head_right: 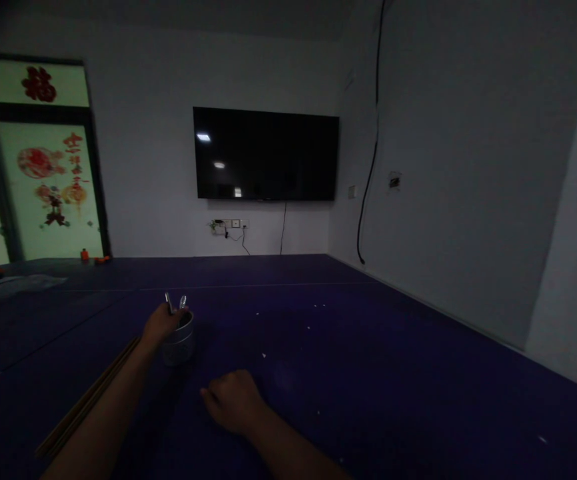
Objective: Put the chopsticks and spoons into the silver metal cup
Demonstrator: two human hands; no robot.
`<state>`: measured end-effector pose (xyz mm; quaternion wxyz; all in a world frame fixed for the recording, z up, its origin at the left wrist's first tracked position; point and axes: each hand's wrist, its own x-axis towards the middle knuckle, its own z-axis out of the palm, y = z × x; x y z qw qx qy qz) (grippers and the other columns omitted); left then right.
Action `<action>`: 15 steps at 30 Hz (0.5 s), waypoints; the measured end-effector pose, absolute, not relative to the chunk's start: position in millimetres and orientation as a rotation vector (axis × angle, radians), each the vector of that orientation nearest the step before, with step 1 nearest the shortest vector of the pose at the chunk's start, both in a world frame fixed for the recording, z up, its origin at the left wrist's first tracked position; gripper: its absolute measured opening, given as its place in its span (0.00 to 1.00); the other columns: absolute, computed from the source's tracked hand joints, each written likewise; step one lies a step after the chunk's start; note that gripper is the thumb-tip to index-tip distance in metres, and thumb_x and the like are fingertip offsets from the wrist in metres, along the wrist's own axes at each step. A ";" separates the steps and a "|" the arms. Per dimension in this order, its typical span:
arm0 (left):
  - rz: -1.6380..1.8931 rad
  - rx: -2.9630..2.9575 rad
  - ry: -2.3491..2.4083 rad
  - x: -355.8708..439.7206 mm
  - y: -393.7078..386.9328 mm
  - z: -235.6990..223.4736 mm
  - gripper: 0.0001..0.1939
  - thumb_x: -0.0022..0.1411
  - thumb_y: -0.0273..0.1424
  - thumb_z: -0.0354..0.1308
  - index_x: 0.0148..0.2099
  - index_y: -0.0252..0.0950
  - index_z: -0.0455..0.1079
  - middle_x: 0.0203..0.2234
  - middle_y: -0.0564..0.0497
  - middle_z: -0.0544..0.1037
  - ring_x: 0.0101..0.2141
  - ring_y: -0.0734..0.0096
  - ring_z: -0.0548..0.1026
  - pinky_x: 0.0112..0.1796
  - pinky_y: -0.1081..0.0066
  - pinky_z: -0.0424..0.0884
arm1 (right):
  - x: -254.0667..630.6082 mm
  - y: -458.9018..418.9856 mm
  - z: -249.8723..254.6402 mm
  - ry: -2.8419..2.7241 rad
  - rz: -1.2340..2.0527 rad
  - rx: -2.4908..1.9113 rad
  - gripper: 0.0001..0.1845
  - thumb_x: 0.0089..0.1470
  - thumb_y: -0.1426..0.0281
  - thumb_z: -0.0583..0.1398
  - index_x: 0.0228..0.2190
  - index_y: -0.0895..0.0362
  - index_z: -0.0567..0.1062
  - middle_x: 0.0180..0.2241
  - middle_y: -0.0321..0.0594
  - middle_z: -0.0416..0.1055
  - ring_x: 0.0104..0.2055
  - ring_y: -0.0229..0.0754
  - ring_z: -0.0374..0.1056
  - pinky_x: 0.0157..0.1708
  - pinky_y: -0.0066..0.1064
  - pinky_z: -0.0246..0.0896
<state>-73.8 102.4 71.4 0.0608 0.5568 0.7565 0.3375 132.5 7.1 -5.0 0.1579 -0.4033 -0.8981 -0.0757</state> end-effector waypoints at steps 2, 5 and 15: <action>1.023 1.689 2.282 -74.0 102.6 71.1 0.19 0.54 0.45 0.52 0.38 0.34 0.65 0.37 0.39 0.76 0.39 0.57 0.74 0.31 0.70 0.65 | 132.3 7.4 -4.9 -2.577 -0.223 -1.152 0.20 0.59 0.63 0.47 0.27 0.57 0.74 0.28 0.39 0.75 0.28 0.37 0.70 0.25 0.25 0.53; 1.010 1.698 2.287 -73.7 102.2 71.2 0.18 0.53 0.45 0.53 0.38 0.34 0.64 0.37 0.40 0.76 0.39 0.58 0.74 0.30 0.70 0.64 | 132.0 6.9 -4.2 -2.571 -0.237 -1.147 0.20 0.59 0.63 0.47 0.27 0.58 0.74 0.28 0.39 0.75 0.28 0.38 0.70 0.24 0.25 0.52; 1.014 1.642 2.317 -71.4 100.1 73.8 0.10 0.55 0.37 0.52 0.37 0.36 0.64 0.37 0.40 0.76 0.39 0.57 0.74 0.30 0.69 0.64 | 131.5 8.0 -6.0 -2.556 -0.233 -1.147 0.20 0.59 0.62 0.47 0.27 0.58 0.74 0.28 0.39 0.75 0.28 0.38 0.70 0.24 0.25 0.52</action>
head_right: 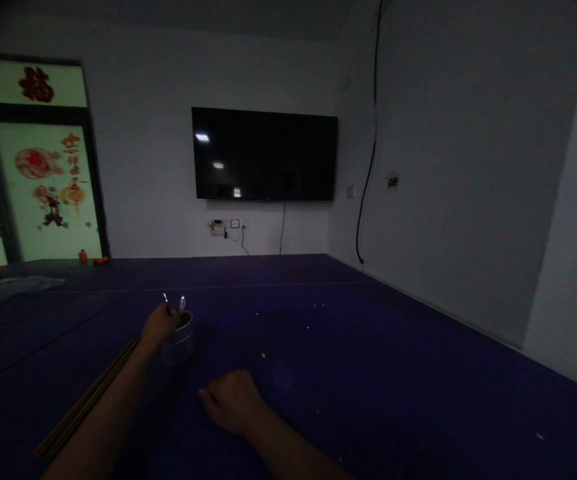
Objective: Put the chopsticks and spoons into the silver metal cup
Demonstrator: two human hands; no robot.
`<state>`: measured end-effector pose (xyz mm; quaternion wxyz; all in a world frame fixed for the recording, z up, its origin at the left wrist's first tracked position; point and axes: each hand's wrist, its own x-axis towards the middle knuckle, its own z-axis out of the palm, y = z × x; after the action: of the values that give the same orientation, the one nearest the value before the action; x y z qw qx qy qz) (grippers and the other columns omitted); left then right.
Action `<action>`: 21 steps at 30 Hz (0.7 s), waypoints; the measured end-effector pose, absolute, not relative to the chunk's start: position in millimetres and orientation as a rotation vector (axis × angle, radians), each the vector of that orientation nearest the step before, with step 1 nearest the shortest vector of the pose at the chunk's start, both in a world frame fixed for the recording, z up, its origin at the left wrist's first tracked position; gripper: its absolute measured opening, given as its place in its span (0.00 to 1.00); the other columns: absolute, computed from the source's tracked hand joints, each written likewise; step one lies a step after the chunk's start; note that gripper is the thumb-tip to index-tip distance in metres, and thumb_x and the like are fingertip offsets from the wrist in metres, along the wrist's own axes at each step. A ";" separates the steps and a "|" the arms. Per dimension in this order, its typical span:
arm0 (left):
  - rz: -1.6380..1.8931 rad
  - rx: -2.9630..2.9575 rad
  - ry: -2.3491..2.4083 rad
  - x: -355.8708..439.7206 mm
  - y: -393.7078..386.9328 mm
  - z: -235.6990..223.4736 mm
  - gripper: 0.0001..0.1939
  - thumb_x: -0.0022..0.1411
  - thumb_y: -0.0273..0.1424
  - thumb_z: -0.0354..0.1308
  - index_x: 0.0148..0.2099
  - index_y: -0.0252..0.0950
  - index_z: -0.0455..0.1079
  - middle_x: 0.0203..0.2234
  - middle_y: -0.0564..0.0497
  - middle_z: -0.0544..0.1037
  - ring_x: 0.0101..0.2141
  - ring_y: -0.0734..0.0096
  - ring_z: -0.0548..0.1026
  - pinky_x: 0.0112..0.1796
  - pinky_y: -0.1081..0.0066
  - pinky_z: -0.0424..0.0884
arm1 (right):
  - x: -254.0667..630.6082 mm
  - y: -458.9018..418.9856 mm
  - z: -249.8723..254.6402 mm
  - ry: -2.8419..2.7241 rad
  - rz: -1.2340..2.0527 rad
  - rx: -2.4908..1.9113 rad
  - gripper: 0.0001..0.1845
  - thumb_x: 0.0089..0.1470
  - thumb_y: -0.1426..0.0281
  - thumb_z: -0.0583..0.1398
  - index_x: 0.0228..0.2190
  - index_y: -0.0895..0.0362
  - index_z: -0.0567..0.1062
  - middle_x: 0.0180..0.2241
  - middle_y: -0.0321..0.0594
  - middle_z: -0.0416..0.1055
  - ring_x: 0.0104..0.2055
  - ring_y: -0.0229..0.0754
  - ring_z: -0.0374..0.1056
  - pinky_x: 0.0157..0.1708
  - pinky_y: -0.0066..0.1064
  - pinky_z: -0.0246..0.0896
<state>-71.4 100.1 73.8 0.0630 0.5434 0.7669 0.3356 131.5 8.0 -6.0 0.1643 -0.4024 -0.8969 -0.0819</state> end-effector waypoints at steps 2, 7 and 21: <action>1.026 1.648 2.312 -71.7 100.6 73.4 0.09 0.55 0.35 0.52 0.37 0.36 0.64 0.38 0.40 0.76 0.39 0.57 0.74 0.30 0.70 0.65 | 131.5 7.3 -5.3 -2.554 -0.235 -1.151 0.20 0.59 0.63 0.47 0.27 0.58 0.74 0.28 0.39 0.75 0.28 0.38 0.70 0.24 0.25 0.52; 1.063 1.673 2.291 -72.4 101.7 72.4 0.08 0.55 0.32 0.53 0.37 0.35 0.66 0.38 0.40 0.76 0.39 0.57 0.74 0.31 0.70 0.65 | 131.7 6.0 -3.5 -2.568 -0.233 -1.144 0.20 0.59 0.63 0.47 0.27 0.58 0.74 0.28 0.40 0.75 0.28 0.37 0.70 0.25 0.25 0.52; 1.133 1.775 2.221 -74.6 105.9 70.0 0.10 0.52 0.26 0.54 0.39 0.34 0.70 0.36 0.45 0.78 0.36 0.67 0.75 0.30 0.77 0.64 | 132.3 6.2 -4.2 -2.551 -0.212 -1.157 0.21 0.59 0.62 0.47 0.27 0.57 0.74 0.28 0.39 0.75 0.28 0.38 0.70 0.24 0.25 0.52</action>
<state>-74.6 105.9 70.0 0.0405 0.5794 0.7251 0.3699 132.3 6.2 -4.2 0.1654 -0.4060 -0.8957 -0.0746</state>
